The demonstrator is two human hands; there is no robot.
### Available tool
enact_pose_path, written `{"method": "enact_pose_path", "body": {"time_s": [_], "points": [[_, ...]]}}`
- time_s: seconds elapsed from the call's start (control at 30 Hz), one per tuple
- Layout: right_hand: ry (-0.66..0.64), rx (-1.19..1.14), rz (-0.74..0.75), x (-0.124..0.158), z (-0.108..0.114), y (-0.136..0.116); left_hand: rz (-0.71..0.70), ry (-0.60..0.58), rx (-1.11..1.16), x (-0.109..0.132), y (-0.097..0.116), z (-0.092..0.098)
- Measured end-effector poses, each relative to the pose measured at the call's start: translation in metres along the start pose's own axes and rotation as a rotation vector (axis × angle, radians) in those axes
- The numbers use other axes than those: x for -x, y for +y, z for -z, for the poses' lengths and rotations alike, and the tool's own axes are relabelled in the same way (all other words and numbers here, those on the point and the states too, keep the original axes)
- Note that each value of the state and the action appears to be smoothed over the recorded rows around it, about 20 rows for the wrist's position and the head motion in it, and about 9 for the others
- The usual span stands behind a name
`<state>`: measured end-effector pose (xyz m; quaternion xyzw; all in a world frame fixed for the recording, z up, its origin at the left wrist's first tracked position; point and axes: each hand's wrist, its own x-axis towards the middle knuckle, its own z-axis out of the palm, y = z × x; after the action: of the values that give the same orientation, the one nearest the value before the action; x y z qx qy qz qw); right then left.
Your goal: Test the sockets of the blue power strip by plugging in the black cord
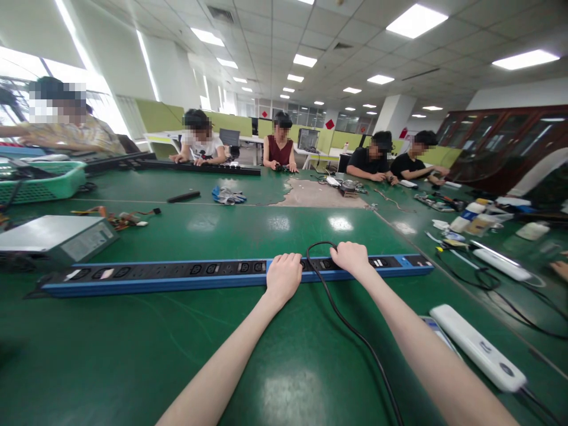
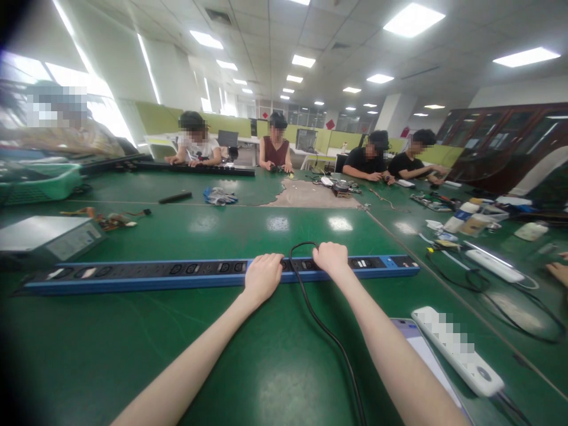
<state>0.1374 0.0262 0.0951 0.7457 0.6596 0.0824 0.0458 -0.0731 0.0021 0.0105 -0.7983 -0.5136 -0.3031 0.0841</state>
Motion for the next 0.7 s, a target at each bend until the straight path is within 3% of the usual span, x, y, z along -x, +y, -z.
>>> {"method": "enact_pose_path", "body": {"time_s": [0.13,0.3,0.7], "points": [[0.006,0.000,-0.005,-0.004,-0.004,0.000,0.000,-0.005,-0.002,-0.001,0.000,-0.001],[0.129,-0.009,-0.019,-0.003,-0.018,0.002,0.009,-0.005,0.002,-0.002,-0.001,-0.002],[0.093,-0.139,-0.128,-0.004,-0.033,0.006,0.022,-0.020,0.019,-0.004,0.000,-0.003]]}}
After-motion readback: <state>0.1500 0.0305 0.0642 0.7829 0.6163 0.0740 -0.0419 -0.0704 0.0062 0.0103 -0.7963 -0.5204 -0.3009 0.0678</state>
